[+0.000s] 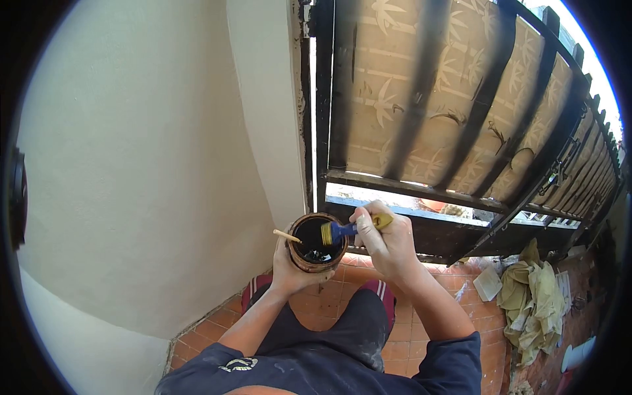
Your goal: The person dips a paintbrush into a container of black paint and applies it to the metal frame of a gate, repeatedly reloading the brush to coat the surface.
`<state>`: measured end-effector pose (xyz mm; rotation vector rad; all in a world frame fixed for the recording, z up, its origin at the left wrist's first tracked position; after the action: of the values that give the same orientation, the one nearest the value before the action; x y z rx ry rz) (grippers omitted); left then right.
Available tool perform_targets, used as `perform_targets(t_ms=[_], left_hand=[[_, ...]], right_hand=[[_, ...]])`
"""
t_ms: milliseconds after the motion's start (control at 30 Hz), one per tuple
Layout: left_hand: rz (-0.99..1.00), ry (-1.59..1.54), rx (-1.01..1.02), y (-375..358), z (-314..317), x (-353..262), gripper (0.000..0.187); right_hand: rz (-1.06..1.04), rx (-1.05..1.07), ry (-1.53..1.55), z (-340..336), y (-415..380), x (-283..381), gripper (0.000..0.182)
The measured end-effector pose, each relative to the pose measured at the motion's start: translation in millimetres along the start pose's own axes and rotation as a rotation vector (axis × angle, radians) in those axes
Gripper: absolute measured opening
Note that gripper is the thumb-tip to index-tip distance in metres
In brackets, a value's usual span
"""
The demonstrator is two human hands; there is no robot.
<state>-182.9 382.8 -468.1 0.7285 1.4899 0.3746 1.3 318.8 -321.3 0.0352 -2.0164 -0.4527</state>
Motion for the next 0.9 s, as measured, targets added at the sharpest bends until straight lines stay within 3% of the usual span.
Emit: perform_targets(t_ms=[233, 500, 733, 900], left_hand=[[0.0, -0.02, -0.046, 16, 4, -6, 0.094], [-0.059, 0.08, -0.045, 62, 2, 23, 0.101], [0.016, 0.079, -0.142, 135, 5, 31, 0.104], [0.058, 0.088, -0.167, 170, 3, 41, 0.1]], right_hand=[[-0.009, -0.071, 0.112, -12, 11, -11, 0.029], [-0.108, -0.173, 0.418, -38, 58, 2, 0.037], [-0.241, -0.237, 0.411, -59, 139, 13, 0.03], [-0.468, -0.306, 0.18, -56, 168, 36, 0.024]])
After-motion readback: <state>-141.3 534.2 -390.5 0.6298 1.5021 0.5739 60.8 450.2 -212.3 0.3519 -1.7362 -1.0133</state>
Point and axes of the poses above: each hand's wrist, its own y-axis towards the middle knuckle, its own z-axis out of the palm, x = y × z, the point moved 9 cm from there along y, towards the middle knuckle, and after that the axes turned 9 degrees about z, right-handed, at the moved point
